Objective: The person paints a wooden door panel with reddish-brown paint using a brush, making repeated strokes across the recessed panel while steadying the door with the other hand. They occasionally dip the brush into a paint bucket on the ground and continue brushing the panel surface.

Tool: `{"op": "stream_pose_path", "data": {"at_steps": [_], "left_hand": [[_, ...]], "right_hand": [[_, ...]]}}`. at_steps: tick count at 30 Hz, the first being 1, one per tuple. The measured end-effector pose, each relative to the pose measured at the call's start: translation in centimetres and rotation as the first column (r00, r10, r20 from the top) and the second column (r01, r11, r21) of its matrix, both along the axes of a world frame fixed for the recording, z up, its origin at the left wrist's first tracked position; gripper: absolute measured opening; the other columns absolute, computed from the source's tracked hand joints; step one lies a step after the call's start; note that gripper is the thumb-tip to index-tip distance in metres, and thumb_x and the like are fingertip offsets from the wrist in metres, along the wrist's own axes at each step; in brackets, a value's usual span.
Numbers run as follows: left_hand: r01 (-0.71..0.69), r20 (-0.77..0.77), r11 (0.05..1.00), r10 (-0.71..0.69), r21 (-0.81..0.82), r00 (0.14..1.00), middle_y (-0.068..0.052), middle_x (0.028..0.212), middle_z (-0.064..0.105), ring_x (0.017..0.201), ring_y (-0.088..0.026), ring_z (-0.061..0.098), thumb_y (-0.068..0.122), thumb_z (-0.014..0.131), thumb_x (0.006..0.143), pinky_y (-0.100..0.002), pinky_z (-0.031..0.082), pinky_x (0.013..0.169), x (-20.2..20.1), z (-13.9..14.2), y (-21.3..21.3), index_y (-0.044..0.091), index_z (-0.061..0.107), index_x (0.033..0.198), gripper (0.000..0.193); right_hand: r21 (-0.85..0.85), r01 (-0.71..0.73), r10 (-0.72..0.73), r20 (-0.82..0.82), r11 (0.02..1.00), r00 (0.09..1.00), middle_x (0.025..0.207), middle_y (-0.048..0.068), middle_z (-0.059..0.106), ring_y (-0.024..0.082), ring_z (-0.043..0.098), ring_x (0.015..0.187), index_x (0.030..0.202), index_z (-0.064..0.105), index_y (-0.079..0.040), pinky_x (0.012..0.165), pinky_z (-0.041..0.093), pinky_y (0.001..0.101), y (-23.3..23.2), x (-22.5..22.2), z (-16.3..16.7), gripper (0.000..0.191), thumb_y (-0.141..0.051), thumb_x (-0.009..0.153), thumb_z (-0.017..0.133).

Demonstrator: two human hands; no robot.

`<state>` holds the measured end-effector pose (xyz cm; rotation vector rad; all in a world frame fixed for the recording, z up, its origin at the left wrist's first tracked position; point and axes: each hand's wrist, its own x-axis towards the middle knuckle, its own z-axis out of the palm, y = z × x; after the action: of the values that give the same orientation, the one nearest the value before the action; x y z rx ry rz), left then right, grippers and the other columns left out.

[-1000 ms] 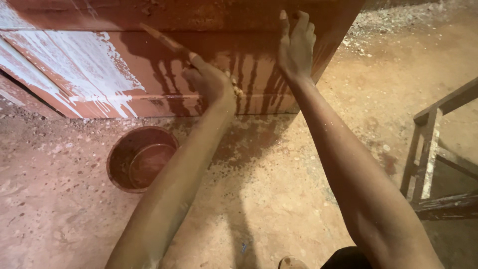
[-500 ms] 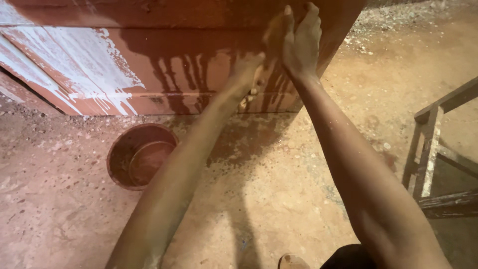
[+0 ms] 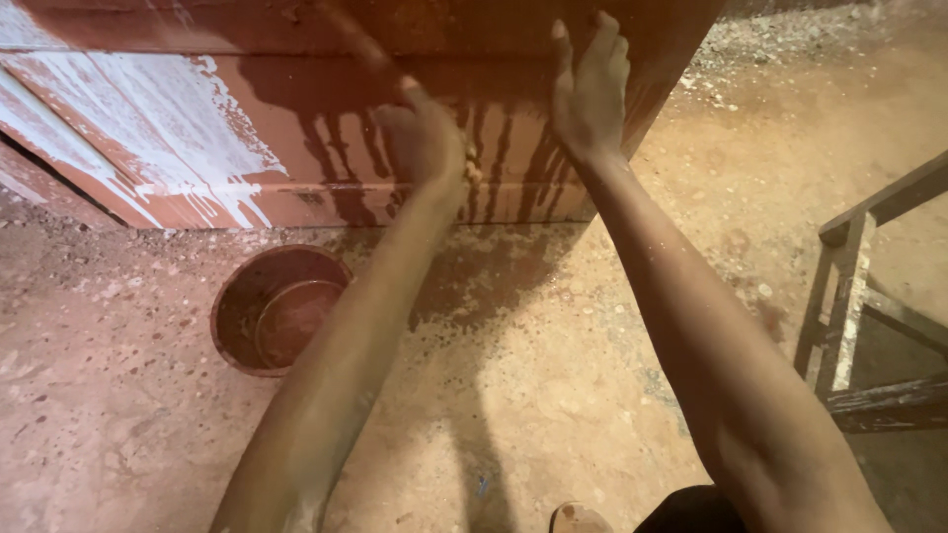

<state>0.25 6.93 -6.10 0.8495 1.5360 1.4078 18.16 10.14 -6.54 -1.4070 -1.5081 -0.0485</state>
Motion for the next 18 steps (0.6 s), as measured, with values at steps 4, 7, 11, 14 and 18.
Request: {"op": "stream_pose_path", "data": {"at_steps": [4,7,11,14,18], "left_hand": [[0.346,-0.009,0.936,-0.346,0.058,0.938,-0.001,0.069,0.053,0.047,-0.01,0.049,0.049,0.039,0.1,-0.032,0.044,0.04,0.3,0.4,-1.3,0.006,0.042,0.136,0.056],[0.461,0.067,0.887,-0.459,-0.014,0.886,0.001,0.067,0.047,0.046,-0.01,0.041,0.051,0.039,0.101,-0.03,0.036,0.037,0.3,-0.5,-1.9,0.008,0.05,0.116,0.046],[0.506,0.048,0.862,-0.508,0.04,0.86,0.001,0.065,0.039,0.045,-0.013,0.035,0.058,0.033,0.105,-0.03,0.027,0.035,0.1,-1.4,-2.1,0.008,0.044,0.089,0.054],[0.452,0.025,0.878,-0.461,0.158,0.887,-0.002,0.068,0.046,0.05,-0.015,0.043,0.064,0.028,0.104,-0.033,0.032,0.039,1.0,-1.9,-3.4,0.008,0.046,0.082,0.062],[0.412,-0.162,0.876,-0.381,0.251,0.91,-0.007,0.081,0.051,0.067,-0.019,0.049,0.064,0.028,0.104,-0.036,0.039,0.056,3.2,-1.6,-4.6,0.007,0.055,0.09,0.065]], "right_hand": [[-0.111,0.12,-0.101,0.166,0.987,0.981,0.129,0.028,0.059,0.046,0.061,0.113,0.135,0.044,0.002,0.095,0.049,0.0581,-1.2,0.4,1.4,0.056,-0.048,0.11,0.048],[-0.391,0.193,-0.061,0.325,0.9,0.944,0.102,0.026,0.068,0.045,0.067,0.093,0.125,0.054,-0.001,0.085,0.052,0.0603,-3.5,1.7,2.9,0.056,-0.053,0.111,0.042],[-0.783,-0.225,0.055,-0.238,0.58,0.97,0.083,0.023,0.073,0.042,0.072,0.069,0.109,0.07,0.002,0.07,0.059,0.0545,-6.7,1.1,3.1,0.076,-0.062,0.102,0.031],[-0.775,-0.45,0.013,-0.496,0.443,0.868,0.102,0.017,0.068,0.032,0.069,0.087,0.126,0.062,-0.004,0.081,0.061,0.0534,-8.8,-1.9,-0.5,0.074,-0.064,0.103,0.025],[-0.408,-0.675,0.18,-0.76,0.614,0.624,0.121,0.002,0.063,0.015,0.062,0.114,0.136,0.054,-0.015,0.099,0.056,0.0368,-8.0,-4.9,-5.2,0.059,-0.059,0.105,0.03]]}}
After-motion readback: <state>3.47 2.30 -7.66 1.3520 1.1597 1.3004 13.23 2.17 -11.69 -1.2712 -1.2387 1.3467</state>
